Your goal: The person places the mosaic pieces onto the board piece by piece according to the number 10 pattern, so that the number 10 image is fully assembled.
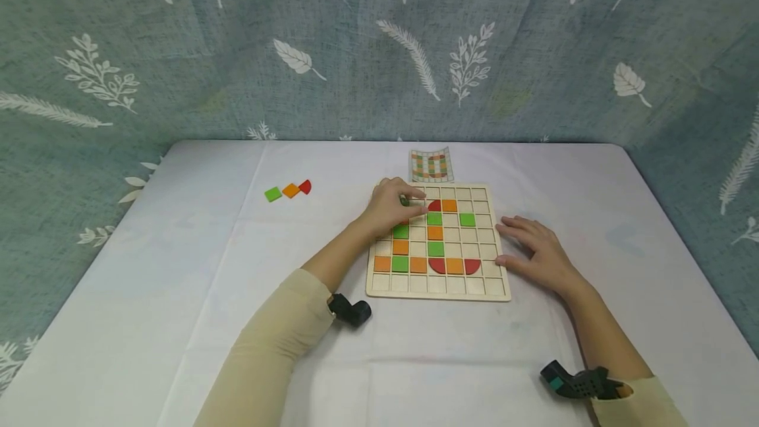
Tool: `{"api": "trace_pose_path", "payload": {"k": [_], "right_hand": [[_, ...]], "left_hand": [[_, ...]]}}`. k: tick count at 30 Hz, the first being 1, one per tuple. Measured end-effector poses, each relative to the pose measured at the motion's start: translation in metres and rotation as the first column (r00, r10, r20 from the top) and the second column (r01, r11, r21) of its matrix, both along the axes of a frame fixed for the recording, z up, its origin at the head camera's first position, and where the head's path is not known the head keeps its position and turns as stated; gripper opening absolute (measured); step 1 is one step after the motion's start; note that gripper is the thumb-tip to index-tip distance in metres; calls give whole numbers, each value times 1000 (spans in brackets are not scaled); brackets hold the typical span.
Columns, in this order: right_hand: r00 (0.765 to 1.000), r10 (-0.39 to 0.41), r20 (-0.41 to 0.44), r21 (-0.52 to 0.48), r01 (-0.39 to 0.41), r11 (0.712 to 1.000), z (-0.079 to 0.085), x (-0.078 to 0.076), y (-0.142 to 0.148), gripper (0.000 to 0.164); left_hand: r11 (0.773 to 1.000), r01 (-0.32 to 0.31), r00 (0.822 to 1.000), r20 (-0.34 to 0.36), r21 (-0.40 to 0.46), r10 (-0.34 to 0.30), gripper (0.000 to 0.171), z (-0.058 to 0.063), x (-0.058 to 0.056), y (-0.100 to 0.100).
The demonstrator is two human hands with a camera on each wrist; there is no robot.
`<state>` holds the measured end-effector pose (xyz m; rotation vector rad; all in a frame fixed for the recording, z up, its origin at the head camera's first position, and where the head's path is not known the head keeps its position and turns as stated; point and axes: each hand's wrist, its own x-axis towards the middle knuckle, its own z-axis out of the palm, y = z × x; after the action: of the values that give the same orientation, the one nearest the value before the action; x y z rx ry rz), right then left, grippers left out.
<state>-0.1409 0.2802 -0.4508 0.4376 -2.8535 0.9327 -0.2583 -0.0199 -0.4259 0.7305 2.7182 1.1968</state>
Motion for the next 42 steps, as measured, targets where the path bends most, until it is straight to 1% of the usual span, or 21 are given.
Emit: {"api": "trace_pose_path", "payload": {"k": [3,7,9,13,18,22,26,30,32,38,42], "right_hand": [[1000,0,-2,3,0,1000,0,0,1,64],[1000,2,-5,1,-2,1000,-1,-2,1,64],[1000,4,-2,-1,-4,1000,-1,-2,1,64],[1000,6,3,4,-6,1000,0,-2,1,64],[1000,1,12,-7,-1,1000,1,-2,0,64],[1000,1,14,-20,0,1000,2,-1,-1,64],[1000,-4,12,-15,4,1000,0,-1,0,64],[1000,-4,12,-10,4,1000,0,-1,0,64],[1000,-6,14,-8,6,1000,0,-1,0,64],[1000,-4,10,-10,4,1000,0,-1,0,65],[1000,1,-3,-6,-1,1000,0,-1,1,65]], "left_hand": [[999,-44,999,-7,-4,44,32,0,-5,-18],[994,-104,994,-40,-24,103,33,2,-11,-41],[990,-137,990,-42,-26,136,33,3,-13,-53],[980,-198,980,-25,-25,198,34,1,-16,-77],[969,-246,969,-18,-20,245,36,2,-19,-108],[961,-273,962,-35,-36,272,39,2,-21,-132],[942,-327,945,-41,-71,325,43,0,-24,-152],[919,-379,925,-54,-110,375,47,-2,-25,-166],[914,-386,922,-61,-124,382,47,-4,-25,-170],[914,-374,927,-94,-158,363,45,-8,-25,-178],[914,-365,930,-107,-177,351,43,-7,-25,-179]]}}
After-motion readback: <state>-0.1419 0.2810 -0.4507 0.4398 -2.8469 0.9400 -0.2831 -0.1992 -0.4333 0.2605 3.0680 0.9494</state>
